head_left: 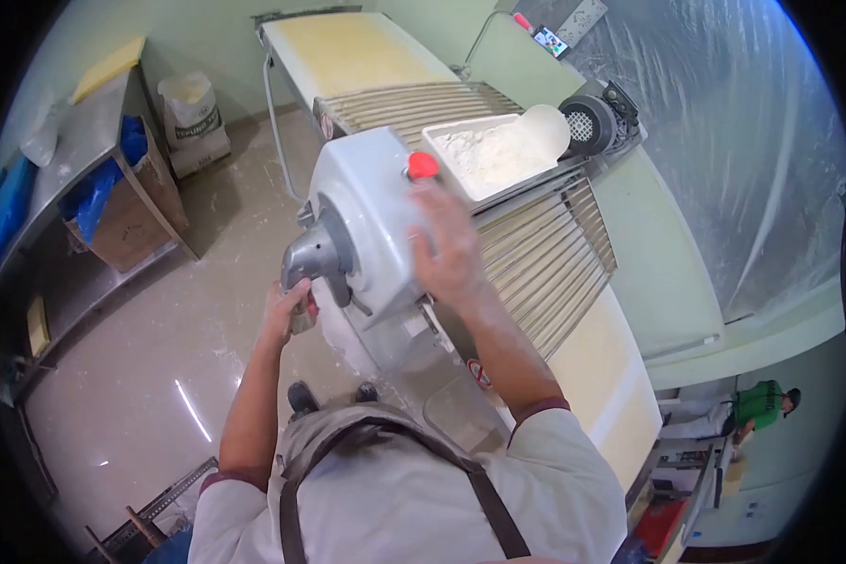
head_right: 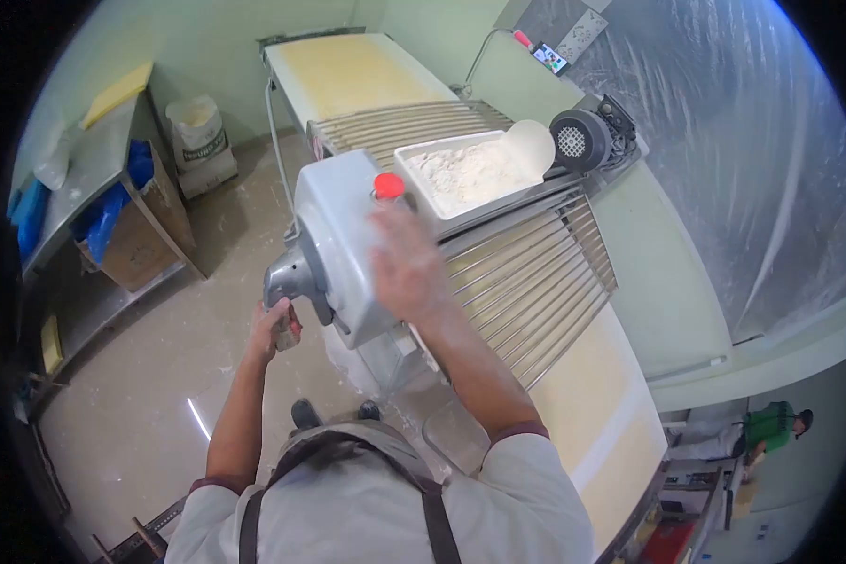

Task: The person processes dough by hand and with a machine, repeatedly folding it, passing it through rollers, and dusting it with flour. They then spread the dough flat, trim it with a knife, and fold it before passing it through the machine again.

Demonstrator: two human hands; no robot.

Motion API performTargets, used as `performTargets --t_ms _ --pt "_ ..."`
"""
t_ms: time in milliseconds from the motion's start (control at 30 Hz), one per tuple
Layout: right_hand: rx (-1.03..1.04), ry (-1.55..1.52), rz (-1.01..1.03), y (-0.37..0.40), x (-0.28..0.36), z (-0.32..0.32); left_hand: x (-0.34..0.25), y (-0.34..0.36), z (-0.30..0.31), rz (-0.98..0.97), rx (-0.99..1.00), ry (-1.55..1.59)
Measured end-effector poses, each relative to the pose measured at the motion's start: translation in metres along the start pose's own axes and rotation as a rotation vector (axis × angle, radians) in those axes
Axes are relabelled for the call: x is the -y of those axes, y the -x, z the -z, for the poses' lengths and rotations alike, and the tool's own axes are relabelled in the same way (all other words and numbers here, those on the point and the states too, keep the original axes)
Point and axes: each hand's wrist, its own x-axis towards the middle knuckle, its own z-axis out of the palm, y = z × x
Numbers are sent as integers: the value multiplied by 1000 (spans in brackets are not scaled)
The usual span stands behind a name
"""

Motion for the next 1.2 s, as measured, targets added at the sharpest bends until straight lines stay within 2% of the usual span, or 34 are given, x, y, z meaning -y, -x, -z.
performTargets --t_ms 67,133,200,267,333,400,500,600,700,800,900,1200 --pt "212 -145 120 -31 13 5 0 1 -3 -19 -32 20" --pt "448 59 27 -71 7 -3 1 1 -4 -3 -57 3" --pt "640 294 -100 -96 -35 -31 4 -2 -7 -22 -67 -13" --pt "761 238 -136 -115 -65 -19 1 3 -6 -27 -75 -26" --pt "1164 139 -345 -135 -72 -6 3 2 -5 -13 -87 -11" --pt "1224 182 -573 -142 -35 36 4 5 -4 13 -102 -5" --pt "1006 427 -64 -138 -33 26 -1 5 -6 47 -114 9" --pt "738 364 -79 -136 -11 -22 5 7 -2 37 -97 55" --pt "610 302 3 -121 -29 -105 10 8 2 -26 -50 24" --pt "1039 279 -340 -164 -40 -142 15 5 5 -87 -33 -119" --pt "1194 238 -648 -183 -56 -160 -1 8 1 -7 -42 -141" --pt "1234 368 -699 -189 -72 -164 -4 5 7 64 4 -191"
